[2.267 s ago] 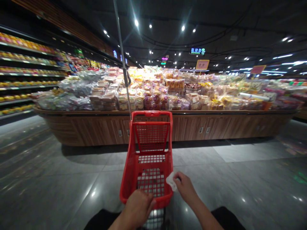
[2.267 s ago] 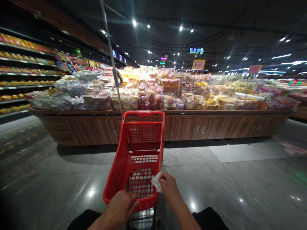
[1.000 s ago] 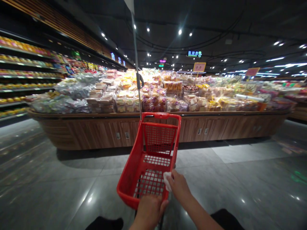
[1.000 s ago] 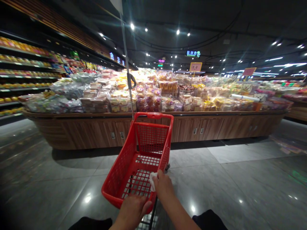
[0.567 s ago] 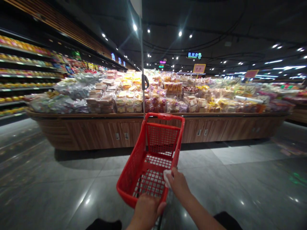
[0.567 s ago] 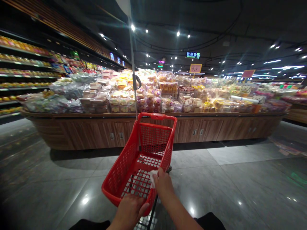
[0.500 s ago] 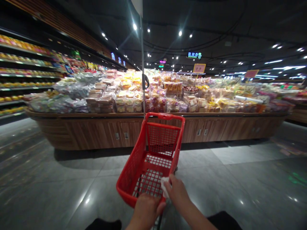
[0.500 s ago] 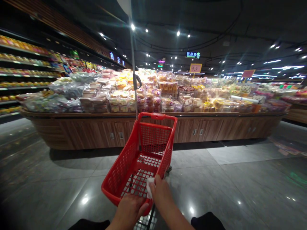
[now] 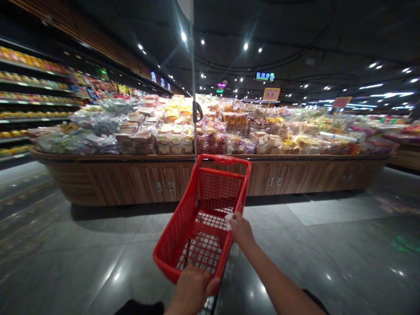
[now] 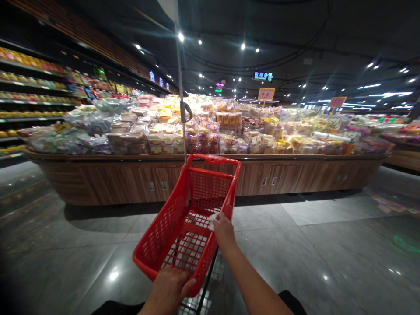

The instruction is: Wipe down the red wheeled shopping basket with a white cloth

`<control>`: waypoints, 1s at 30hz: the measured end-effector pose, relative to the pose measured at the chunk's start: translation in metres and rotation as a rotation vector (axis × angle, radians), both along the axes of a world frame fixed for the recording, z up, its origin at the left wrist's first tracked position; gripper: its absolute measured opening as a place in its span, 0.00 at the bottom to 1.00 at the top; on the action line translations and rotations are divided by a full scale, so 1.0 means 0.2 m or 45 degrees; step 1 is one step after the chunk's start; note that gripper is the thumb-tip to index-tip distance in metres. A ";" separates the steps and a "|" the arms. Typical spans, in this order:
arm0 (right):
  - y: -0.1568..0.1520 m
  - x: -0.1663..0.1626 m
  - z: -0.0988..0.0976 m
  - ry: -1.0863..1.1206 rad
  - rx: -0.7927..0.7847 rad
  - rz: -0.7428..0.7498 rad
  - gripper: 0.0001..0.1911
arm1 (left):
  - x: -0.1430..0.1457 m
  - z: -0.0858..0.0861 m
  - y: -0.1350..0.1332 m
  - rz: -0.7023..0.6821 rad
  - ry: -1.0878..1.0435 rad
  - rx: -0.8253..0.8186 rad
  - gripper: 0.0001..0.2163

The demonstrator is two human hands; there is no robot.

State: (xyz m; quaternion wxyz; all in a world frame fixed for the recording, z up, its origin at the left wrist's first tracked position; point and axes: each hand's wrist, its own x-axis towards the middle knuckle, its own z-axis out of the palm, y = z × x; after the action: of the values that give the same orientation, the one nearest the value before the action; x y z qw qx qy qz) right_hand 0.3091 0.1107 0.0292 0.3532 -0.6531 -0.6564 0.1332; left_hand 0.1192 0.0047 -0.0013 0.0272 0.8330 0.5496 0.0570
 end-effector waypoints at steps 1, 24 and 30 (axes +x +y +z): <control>-0.06 -0.02 -0.03 0.008 -0.008 0.065 0.04 | -0.01 -0.01 0.00 -0.005 -0.004 0.006 0.22; 0.01 0.02 0.02 -0.287 0.153 0.512 0.13 | -0.28 0.03 0.07 0.246 -0.101 -0.044 0.31; 0.24 0.19 0.18 -0.413 0.134 0.234 0.14 | -0.30 0.06 0.11 0.386 -0.115 -0.087 0.29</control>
State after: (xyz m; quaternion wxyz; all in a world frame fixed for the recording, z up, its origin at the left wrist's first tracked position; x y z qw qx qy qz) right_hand 0.3478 0.1592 0.0651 0.2627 -0.5839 -0.7678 0.0232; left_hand 0.0592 0.0273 0.0109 0.0714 0.7358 0.6687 0.0791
